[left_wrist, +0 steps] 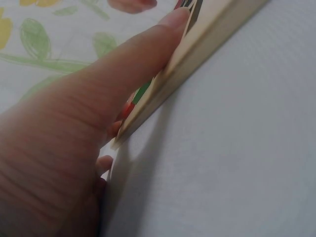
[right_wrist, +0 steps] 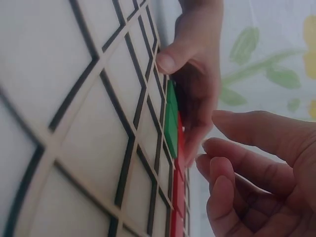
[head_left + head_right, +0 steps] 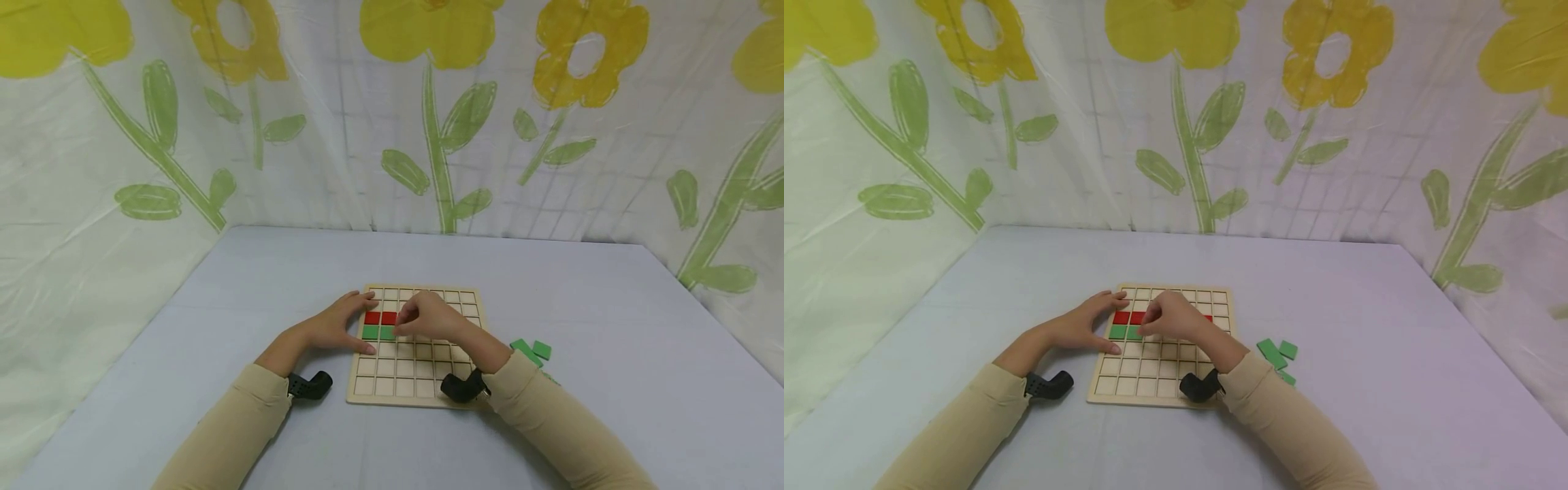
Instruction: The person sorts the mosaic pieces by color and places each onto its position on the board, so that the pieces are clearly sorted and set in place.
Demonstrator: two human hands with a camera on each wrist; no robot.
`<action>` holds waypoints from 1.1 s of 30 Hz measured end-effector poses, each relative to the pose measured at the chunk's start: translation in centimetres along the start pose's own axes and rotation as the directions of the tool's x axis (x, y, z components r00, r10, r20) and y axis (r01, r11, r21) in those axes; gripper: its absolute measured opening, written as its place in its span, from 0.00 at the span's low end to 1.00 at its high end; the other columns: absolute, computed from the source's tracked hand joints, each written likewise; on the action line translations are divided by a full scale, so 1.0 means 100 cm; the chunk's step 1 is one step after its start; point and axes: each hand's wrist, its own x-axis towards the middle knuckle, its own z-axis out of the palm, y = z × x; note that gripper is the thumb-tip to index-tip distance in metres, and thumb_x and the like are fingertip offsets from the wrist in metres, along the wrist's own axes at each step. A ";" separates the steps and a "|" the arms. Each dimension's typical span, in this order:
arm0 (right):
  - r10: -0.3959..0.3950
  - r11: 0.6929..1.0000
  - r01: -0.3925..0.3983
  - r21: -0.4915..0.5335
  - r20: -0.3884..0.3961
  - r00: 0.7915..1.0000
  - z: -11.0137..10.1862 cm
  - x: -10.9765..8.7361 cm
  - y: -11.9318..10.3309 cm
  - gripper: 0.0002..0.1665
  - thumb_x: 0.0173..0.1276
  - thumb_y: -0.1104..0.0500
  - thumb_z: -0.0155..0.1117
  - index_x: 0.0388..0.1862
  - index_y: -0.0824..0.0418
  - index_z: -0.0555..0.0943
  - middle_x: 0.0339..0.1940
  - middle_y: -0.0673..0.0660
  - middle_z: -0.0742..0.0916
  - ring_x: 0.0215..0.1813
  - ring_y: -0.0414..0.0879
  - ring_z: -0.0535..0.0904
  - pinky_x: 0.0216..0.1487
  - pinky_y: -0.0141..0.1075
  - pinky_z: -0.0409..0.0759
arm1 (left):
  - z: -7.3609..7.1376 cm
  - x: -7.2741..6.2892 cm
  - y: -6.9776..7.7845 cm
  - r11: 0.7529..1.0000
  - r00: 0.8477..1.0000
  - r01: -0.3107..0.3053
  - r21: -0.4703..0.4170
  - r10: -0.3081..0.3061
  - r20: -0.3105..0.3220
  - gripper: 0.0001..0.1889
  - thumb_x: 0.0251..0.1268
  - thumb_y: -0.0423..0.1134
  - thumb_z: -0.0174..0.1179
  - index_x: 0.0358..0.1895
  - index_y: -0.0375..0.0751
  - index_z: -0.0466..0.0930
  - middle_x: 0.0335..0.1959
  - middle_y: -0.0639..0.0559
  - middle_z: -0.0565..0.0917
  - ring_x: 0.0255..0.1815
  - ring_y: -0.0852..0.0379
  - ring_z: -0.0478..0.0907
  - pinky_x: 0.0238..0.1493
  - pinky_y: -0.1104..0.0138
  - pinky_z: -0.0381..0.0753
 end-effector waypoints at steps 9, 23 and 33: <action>-0.013 1.000 0.014 -0.026 0.024 1.000 -0.016 -0.022 0.007 0.05 0.56 0.58 0.70 0.29 0.59 0.85 0.27 0.51 0.86 0.28 0.39 0.78 0.31 0.31 0.77 | 0.000 -0.001 0.001 1.000 1.000 -0.014 0.001 0.014 -0.018 0.48 0.43 0.58 0.71 0.70 0.47 0.59 0.76 0.52 0.50 0.77 0.43 0.37 0.72 0.43 0.44; -0.022 1.000 0.023 -0.014 0.021 1.000 -0.041 -0.055 0.027 0.12 0.57 0.56 0.70 0.37 0.62 0.85 0.32 0.51 0.87 0.32 0.43 0.75 0.34 0.33 0.76 | 0.001 0.000 0.000 1.000 1.000 -0.013 0.010 0.014 -0.021 0.49 0.43 0.58 0.71 0.70 0.48 0.59 0.76 0.54 0.50 0.77 0.45 0.37 0.73 0.44 0.45; 0.040 0.997 -0.040 0.073 0.001 0.999 -0.056 -0.080 0.044 0.16 0.58 0.56 0.69 0.42 0.65 0.84 0.39 0.56 0.87 0.35 0.44 0.79 0.37 0.34 0.79 | 0.000 0.000 0.001 1.000 1.000 -0.017 0.003 0.018 -0.026 0.48 0.43 0.58 0.71 0.70 0.48 0.59 0.76 0.53 0.51 0.77 0.45 0.36 0.73 0.44 0.44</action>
